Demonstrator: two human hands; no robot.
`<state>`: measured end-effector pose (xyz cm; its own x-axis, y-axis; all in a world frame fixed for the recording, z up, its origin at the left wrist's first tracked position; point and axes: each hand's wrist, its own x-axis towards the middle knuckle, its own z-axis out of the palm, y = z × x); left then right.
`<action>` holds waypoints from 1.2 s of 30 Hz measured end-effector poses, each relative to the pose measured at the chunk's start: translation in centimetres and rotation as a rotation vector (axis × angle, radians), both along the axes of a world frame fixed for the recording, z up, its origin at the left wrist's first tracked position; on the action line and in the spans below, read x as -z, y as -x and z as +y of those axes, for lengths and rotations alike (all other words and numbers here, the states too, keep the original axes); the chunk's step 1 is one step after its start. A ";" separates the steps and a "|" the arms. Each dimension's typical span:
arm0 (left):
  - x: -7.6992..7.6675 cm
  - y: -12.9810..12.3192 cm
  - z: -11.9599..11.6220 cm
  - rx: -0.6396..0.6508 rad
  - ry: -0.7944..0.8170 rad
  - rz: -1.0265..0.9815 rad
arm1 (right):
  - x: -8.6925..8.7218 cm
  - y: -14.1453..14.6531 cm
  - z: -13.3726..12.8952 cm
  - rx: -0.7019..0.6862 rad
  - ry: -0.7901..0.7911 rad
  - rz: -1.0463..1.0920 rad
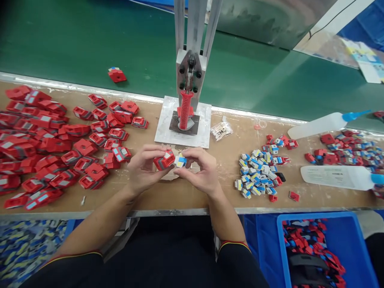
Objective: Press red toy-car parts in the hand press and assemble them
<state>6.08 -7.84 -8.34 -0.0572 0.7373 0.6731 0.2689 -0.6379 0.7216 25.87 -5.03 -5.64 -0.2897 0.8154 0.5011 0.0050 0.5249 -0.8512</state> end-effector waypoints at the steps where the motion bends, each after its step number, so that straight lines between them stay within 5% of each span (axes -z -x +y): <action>1: 0.0 0.0 0.0 -0.017 -0.012 0.024 | -0.1 0.1 -0.1 0.010 -0.019 -0.023; 8: 0.2 0.0 0.0 -0.118 -0.205 0.220 | -1.1 0.0 -0.3 -0.002 -0.051 -0.140; 14: 0.2 0.4 -0.7 -0.079 -0.313 0.389 | -1.9 -0.7 -0.3 -0.089 0.062 -0.187; 20: -0.6 -0.5 -0.8 0.131 0.029 -0.145 | -1.9 -0.1 -1.0 0.053 0.001 -0.152; 25: -0.9 -0.3 -0.5 0.335 0.274 -0.376 | -1.7 -0.1 -0.8 -0.032 -0.054 -0.192; 31: -0.5 0.0 -0.6 0.402 0.249 -0.355 | -1.7 -0.3 -0.6 -0.152 -0.145 -0.249; 36: -0.5 -0.3 -0.9 0.298 0.080 -0.318 | -1.6 0.1 -1.3 -0.147 -0.138 -0.201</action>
<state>6.41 -8.72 -7.79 -0.0289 0.8023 0.5963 -0.1619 -0.5924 0.7892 25.75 -6.33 -4.08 -0.5050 0.6852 0.5249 0.0819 0.6434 -0.7611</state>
